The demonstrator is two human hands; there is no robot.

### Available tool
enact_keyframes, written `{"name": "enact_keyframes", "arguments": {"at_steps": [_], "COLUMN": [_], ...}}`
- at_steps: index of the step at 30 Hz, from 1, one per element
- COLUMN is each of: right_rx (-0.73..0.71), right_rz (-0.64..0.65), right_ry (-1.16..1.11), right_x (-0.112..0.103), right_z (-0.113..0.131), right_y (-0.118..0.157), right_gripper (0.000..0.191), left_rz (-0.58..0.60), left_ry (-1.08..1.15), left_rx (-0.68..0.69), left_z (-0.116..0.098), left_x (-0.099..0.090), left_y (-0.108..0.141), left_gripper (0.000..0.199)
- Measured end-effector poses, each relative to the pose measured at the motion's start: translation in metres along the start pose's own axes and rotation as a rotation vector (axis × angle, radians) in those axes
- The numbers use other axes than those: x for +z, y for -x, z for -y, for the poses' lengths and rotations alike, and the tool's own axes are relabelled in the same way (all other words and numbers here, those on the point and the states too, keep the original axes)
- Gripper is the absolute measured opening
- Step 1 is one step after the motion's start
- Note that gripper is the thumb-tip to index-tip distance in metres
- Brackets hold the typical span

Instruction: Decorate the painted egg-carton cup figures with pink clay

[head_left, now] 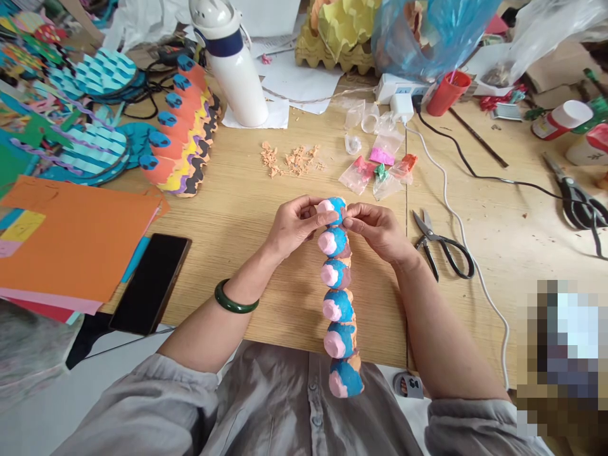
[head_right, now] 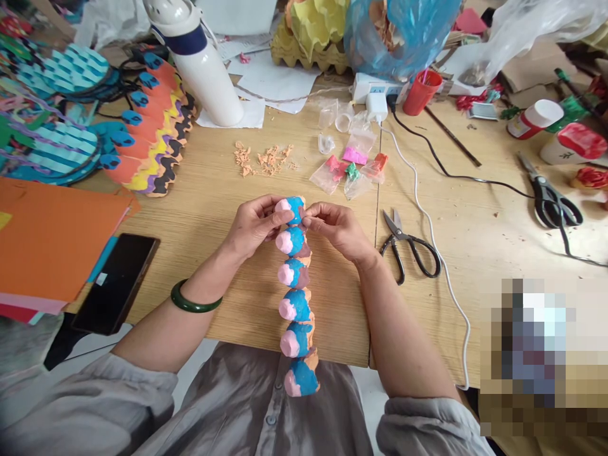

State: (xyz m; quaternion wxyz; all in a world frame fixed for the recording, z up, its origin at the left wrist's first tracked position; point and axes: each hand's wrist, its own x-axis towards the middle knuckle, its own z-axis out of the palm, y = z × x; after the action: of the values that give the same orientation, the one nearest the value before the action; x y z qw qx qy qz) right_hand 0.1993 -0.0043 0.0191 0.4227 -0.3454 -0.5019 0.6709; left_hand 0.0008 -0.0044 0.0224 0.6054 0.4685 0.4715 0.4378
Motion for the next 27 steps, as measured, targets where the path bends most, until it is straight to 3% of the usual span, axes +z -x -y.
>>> {"name": "enact_keyframes", "arguments": {"at_steps": [6,11,21,27], "right_rx": [-0.017,0.058,0.020,0.105], "right_rz": [0.045,0.068,0.003,0.021], "right_ry": [0.035,-0.031,-0.012,-0.096], "right_x": [-0.0022,-0.0059,0.0018,-0.0030], "right_z": [0.0045,0.0015,-0.0007,-0.0002], "right_y": [0.0017,0.0018,0.0001,0.0020], "right_gripper": [0.016,0.020,0.021,0.028], "left_rz": [0.014,0.032,0.034,0.032], "left_ry": [0.015,0.035,0.032,0.057], "left_rx": [-0.061,-0.075,-0.090,-0.108], "left_z": [-0.0018,-0.0027,-0.0001,-0.0052], "left_x": [0.0007,0.0012,0.0001,0.0011], "left_y": [0.0004,0.0001,0.0006,-0.0011], "left_gripper": [0.052,0.053,0.048,0.049]}}
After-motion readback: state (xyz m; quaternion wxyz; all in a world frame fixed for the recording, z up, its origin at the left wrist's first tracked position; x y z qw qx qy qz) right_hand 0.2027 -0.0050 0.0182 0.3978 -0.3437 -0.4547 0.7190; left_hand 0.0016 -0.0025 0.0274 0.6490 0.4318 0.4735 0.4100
